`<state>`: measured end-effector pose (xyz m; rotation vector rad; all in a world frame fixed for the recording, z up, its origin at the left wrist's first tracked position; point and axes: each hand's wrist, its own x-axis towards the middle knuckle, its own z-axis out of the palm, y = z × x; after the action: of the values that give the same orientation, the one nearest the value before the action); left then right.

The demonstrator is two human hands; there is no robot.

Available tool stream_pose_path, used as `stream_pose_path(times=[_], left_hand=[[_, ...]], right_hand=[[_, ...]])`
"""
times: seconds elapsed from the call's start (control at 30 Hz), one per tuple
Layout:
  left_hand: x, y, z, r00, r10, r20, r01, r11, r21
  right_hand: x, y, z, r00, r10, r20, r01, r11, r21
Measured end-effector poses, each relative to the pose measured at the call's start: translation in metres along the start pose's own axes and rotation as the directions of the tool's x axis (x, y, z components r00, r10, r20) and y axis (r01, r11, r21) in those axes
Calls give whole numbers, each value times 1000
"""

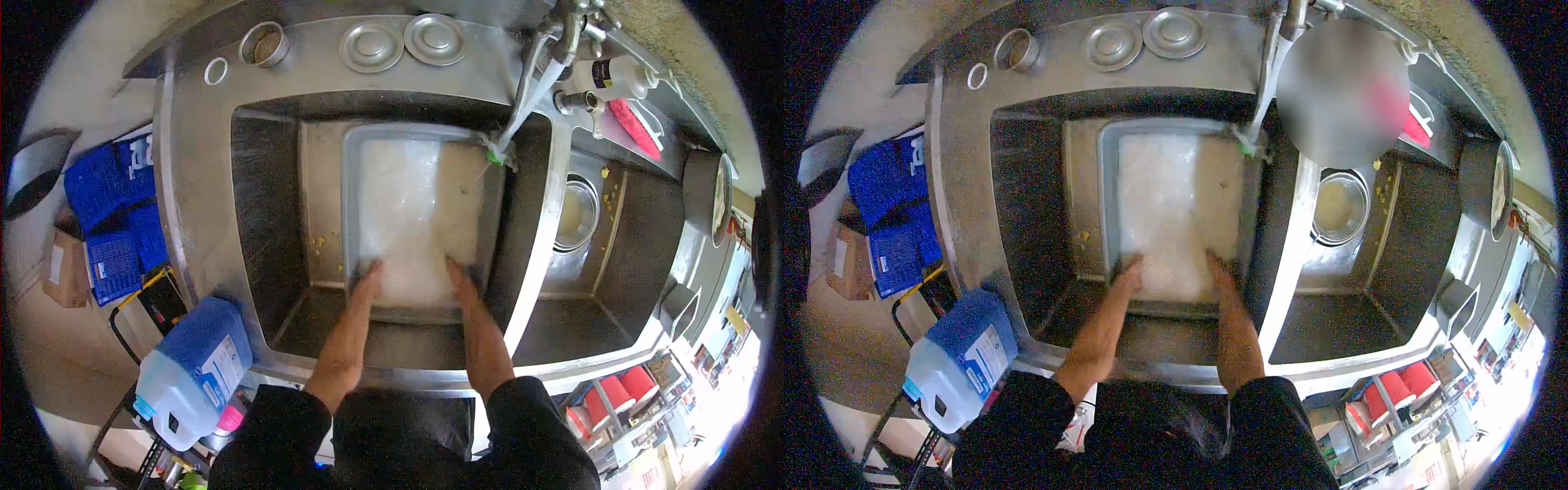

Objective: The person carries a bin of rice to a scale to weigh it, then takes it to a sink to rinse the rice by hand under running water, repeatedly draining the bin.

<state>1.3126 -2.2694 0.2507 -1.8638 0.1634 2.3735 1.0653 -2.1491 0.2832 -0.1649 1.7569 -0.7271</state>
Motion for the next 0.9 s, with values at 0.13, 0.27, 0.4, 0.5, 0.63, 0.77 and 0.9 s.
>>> stream_pose_path(times=[0.13,0.27,0.4,0.5,0.63,0.77,0.9], left_hand=[[-6,-16,41,985,65,162,13,898,-439],[-19,-15,77,938,328,-110,-338,937,-91],[-120,53,101,599,798,65,-658,444,608],[-89,35,64,635,762,-128,-337,422,841],[-16,-7,55,745,513,-426,-192,777,600],[-13,-10,71,927,298,-228,-297,954,42],[-78,32,95,815,566,-125,-529,815,239]], right_hand=[[-28,9,50,993,-73,-98,83,991,101],[-19,-35,64,972,-224,-76,234,956,175],[-22,-39,24,900,-398,-175,408,913,22],[-28,4,5,933,-248,-259,187,953,-239],[-32,8,36,986,16,-164,-18,1000,-8],[-17,-18,69,995,-102,-22,105,969,223],[-27,-74,47,908,-418,-37,376,772,513]])
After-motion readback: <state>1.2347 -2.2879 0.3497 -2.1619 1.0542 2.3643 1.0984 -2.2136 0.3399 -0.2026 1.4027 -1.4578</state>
